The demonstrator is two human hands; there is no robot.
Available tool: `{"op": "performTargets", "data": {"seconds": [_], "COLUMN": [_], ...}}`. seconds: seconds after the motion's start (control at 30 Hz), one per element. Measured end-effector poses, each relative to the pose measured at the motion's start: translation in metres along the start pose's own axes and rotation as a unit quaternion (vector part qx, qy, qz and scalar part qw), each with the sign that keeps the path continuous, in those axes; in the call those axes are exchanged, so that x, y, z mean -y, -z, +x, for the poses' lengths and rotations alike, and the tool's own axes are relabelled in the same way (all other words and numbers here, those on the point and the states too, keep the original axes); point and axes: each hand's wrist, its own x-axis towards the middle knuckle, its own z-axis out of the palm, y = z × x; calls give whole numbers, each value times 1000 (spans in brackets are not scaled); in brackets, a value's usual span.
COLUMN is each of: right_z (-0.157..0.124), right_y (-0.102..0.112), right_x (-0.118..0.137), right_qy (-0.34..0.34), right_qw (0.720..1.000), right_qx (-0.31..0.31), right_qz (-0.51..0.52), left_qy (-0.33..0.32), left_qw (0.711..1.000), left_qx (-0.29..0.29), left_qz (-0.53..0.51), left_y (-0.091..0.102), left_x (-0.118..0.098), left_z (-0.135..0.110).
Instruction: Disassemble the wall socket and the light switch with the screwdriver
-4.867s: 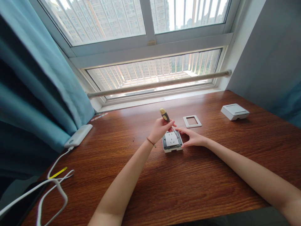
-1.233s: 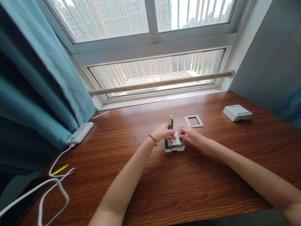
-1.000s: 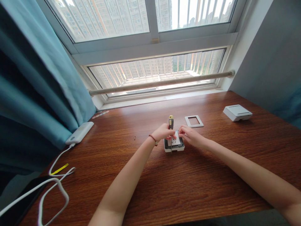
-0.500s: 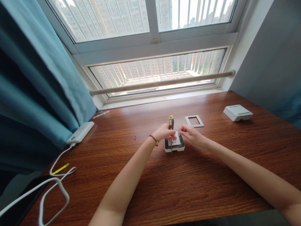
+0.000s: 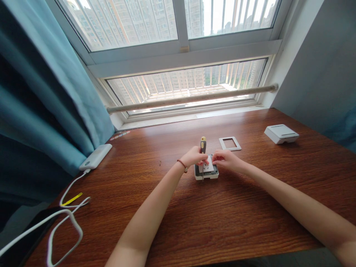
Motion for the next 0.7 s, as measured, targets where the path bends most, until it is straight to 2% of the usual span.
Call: {"op": "performTargets", "data": {"seconds": [0.3, 0.47, 0.7], "right_z": [-1, 3, 2], "right_y": [-6, 0, 5], "right_x": [-2, 1, 5], "right_qy": [-3, -24, -24], "right_qw": [999, 998, 999], "right_qx": [-16, -41, 21], "right_qz": [-39, -51, -36], "left_qy": [-7, -8, 0], "left_qw": [1000, 1000, 997], "left_qx": [5, 11, 19], "left_qz": [-2, -16, -71], "left_y": [-1, -2, 0], "left_x": [-1, 0, 5], "left_z": [-1, -1, 2]}}
